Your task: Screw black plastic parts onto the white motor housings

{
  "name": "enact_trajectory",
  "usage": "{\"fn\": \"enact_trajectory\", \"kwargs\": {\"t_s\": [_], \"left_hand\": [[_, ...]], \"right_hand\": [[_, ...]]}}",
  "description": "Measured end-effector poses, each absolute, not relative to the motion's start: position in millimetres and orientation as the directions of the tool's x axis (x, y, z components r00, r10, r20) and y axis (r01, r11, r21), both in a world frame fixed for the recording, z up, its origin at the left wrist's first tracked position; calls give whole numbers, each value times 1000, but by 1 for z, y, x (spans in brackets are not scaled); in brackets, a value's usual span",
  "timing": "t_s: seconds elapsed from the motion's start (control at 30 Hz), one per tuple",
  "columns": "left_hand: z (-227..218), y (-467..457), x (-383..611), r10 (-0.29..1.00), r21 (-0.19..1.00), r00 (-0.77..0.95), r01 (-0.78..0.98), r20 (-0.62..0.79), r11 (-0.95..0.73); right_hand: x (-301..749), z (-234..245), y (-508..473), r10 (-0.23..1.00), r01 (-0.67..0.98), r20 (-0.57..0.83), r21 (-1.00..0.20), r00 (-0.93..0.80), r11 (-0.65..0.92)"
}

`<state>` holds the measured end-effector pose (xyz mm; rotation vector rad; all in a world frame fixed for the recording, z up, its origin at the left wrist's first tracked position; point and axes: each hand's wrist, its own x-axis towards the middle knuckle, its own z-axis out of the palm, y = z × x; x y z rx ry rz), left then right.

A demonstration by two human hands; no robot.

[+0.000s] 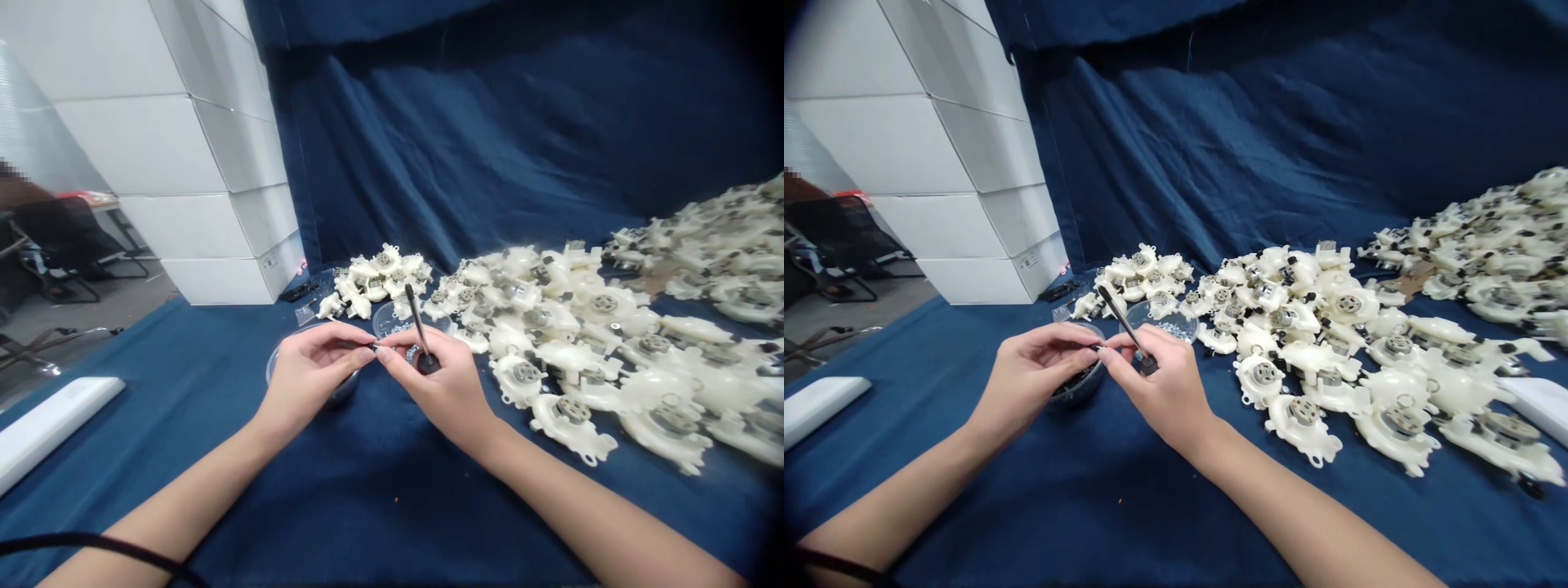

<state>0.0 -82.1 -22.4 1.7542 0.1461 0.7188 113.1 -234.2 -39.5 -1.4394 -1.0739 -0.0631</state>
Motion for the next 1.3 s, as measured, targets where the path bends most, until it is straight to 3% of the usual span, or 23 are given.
{"fn": "enact_trajectory", "kwargs": {"t_s": [0.67, 0.9, 1.03, 1.17, 1.3], "left_hand": [[-19, -84, 0, 390, 873, 800, -314, 455, -374], [-22, -83, -1, 508, 943, 801, -208, 317, -260], [-20, -85, -1, 489, 947, 815, -221, 310, -232], [-19, -87, -1, 496, 949, 814, -210, 304, -237], [-19, -86, -1, 497, 949, 815, -196, 298, -248]], "right_hand": [[112, -37, -234, 677, 613, 533, -775, 507, 151], [112, -37, -235, 547, 627, 593, -764, 591, 151], [112, -39, -235, 467, 723, 703, -668, 537, 175], [112, -40, -235, 445, 787, 767, -586, 463, 192], [112, -40, -235, 452, 795, 769, -577, 452, 188]]}}
